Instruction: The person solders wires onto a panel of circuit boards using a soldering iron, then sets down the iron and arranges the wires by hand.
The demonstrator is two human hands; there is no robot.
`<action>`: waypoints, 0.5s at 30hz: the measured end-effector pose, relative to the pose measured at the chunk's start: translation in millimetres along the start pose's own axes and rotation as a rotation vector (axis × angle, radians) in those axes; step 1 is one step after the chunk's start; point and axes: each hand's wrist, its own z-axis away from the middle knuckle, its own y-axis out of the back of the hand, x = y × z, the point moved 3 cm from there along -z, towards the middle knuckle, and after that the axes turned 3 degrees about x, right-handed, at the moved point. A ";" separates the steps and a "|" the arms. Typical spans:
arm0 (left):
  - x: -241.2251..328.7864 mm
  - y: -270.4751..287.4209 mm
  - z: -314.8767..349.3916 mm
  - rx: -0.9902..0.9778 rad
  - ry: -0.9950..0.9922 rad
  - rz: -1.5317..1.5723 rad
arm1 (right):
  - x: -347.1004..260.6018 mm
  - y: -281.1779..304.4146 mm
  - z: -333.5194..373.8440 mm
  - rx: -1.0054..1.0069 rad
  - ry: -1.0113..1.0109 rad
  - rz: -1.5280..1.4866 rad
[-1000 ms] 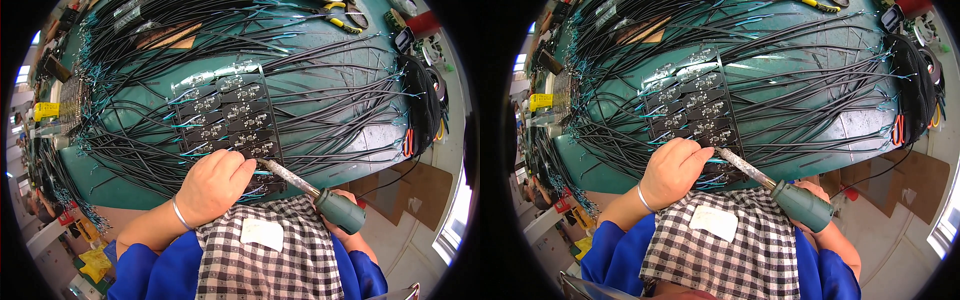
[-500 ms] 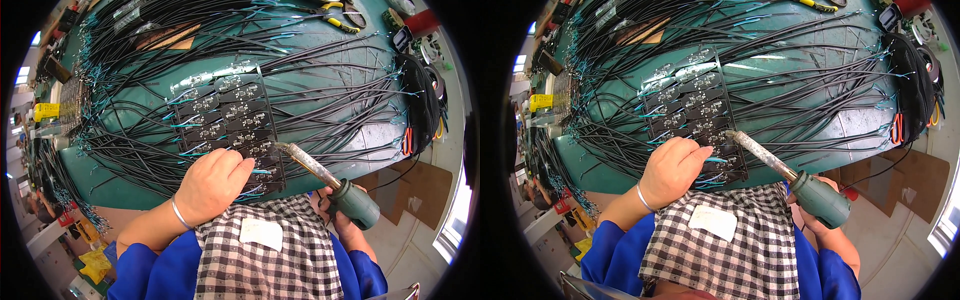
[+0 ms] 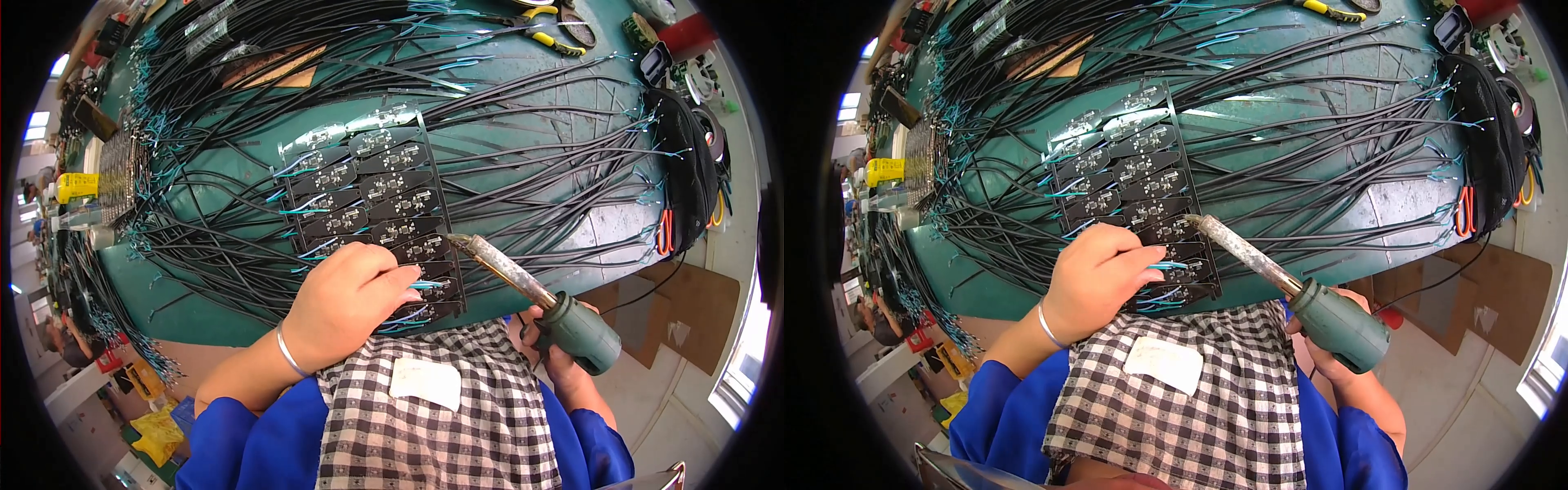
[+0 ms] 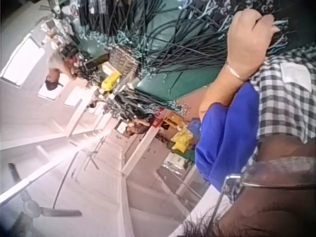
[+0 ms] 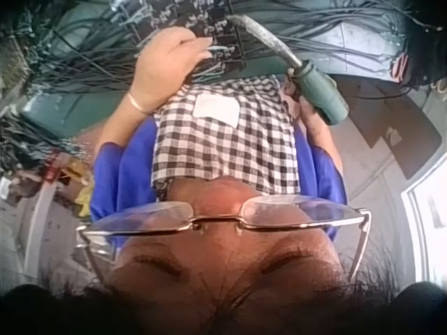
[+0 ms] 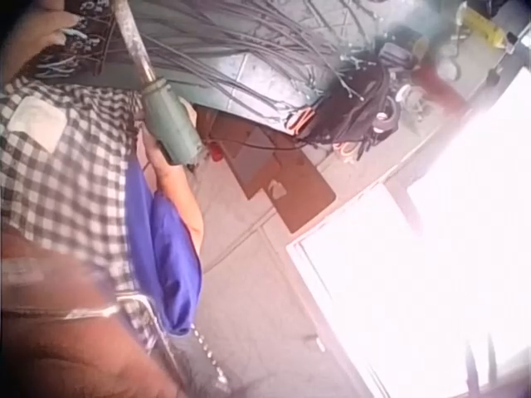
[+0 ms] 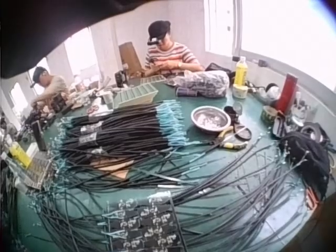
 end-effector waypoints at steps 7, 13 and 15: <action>-11.5 23.2 -12.6 0.101 -0.013 -0.192 | -13.7 -4.6 -10.3 0.004 -0.094 -0.086; -20.8 21.3 -16.9 0.051 -0.011 -0.250 | -6.5 3.0 -4.9 0.028 -0.085 0.097; -21.1 20.6 -19.1 0.034 -0.051 -0.272 | -0.3 4.3 -2.6 0.006 -0.115 0.210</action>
